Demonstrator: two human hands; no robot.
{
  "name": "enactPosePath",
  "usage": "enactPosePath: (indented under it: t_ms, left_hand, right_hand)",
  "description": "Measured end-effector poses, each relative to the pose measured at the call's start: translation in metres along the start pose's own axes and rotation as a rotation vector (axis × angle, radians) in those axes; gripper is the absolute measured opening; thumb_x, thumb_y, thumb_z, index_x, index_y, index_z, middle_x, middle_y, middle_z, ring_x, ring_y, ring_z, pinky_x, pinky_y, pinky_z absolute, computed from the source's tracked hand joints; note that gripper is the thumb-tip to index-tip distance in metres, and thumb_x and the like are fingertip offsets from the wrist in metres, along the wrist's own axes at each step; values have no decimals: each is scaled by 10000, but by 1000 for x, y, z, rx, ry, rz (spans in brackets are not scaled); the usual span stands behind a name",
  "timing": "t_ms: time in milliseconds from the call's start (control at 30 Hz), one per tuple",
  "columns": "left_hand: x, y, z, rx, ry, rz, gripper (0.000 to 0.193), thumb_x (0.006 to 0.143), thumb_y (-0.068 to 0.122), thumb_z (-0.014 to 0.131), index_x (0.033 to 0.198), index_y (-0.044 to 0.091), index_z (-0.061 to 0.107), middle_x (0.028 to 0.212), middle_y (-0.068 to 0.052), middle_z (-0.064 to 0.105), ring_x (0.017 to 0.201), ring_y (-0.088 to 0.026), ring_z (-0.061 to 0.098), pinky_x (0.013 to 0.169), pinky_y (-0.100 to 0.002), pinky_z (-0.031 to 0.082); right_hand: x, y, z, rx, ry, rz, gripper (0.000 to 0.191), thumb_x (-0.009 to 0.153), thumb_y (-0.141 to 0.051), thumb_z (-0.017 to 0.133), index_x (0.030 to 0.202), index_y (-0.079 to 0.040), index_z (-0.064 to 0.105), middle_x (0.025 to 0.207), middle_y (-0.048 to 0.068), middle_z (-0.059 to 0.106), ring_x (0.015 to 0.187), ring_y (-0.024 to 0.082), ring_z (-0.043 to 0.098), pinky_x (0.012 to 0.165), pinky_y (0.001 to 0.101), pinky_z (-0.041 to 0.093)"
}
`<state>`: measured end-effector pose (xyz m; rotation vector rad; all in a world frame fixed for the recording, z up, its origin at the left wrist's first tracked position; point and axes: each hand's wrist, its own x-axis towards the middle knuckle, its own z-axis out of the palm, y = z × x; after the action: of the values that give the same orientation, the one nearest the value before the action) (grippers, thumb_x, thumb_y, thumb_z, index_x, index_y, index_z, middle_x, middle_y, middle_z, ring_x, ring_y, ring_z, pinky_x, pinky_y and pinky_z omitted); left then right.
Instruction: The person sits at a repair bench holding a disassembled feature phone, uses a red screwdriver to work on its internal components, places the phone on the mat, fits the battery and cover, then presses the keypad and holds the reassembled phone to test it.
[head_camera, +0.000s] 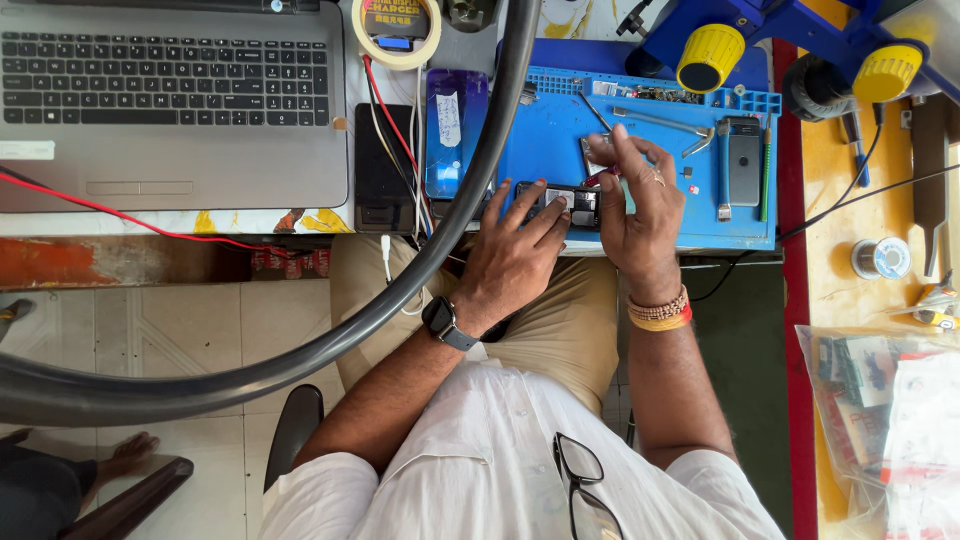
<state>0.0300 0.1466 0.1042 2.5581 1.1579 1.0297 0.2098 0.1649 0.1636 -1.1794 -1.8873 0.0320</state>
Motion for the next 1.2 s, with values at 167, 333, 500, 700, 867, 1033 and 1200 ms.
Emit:
enactPosePath:
  t_ms: [167, 333, 500, 700, 867, 1033, 1200]
  left_hand:
    - [0, 2, -2, -15, -5, 4, 251, 954, 160, 706, 1152, 11, 747, 1354, -109, 659, 1396, -334, 490, 1191, -602, 355]
    - [2, 2, -6, -45, 3, -2, 284, 920, 169, 721, 1149, 3, 740, 1345, -114, 655, 1382, -344, 507, 1180, -601, 358]
    - [3, 2, -10, -25, 24, -9, 271, 908, 117, 728, 1156, 7, 741, 1331, -108, 669, 1373, -339, 523, 1195, -576, 371]
    - [1, 2, -8, -26, 15, 9, 313, 892, 167, 769, 1166, 20, 740, 1325, -97, 675, 1362, -328, 518, 1180, -584, 357]
    - [0, 0, -5, -7, 6, 0, 310, 896, 176, 779, 1169, 32, 744, 1327, -88, 679, 1375, -321, 516, 1193, -579, 348]
    - [0, 0, -3, 4, 14, 3, 307, 895, 169, 772, 1167, 30, 741, 1336, -88, 678, 1374, -319, 517, 1203, -577, 342]
    - [-2, 0, -4, -5, 1, 1, 321, 897, 173, 779, 1176, 20, 740, 1334, -97, 676, 1375, -327, 518, 1197, -578, 337]
  right_hand:
    - [0, 1, 2, -158, 39, 10, 522, 860, -151, 926, 1318, -79, 687, 752, 61, 661, 730, 229, 619, 1046, 497, 484]
    - [-3, -1, 4, -26, 53, -43, 474, 966, 1, 794, 1396, -96, 622, 1007, 72, 749, 945, 224, 692, 1097, 453, 468]
    - [-2, 0, 5, -42, 27, -24, 459, 952, 43, 768, 1371, -76, 624, 1001, 53, 756, 929, 205, 724, 1099, 454, 447]
    - [-5, -10, 12, -207, 67, 29, 440, 882, -87, 863, 1281, -74, 677, 873, 44, 695, 775, 200, 657, 1064, 483, 434]
    - [1, -13, 11, -132, 26, -32, 444, 1045, -29, 739, 1453, -105, 581, 1071, -17, 776, 955, 140, 751, 1172, 459, 427]
    - [6, -13, 9, -142, -12, -19, 520, 960, -77, 775, 1429, -77, 551, 1042, 29, 743, 865, 162, 693, 1065, 464, 423]
    - [2, -16, 12, -215, 29, -44, 532, 956, -107, 847, 1426, -152, 601, 913, -42, 727, 837, 115, 678, 1051, 439, 436]
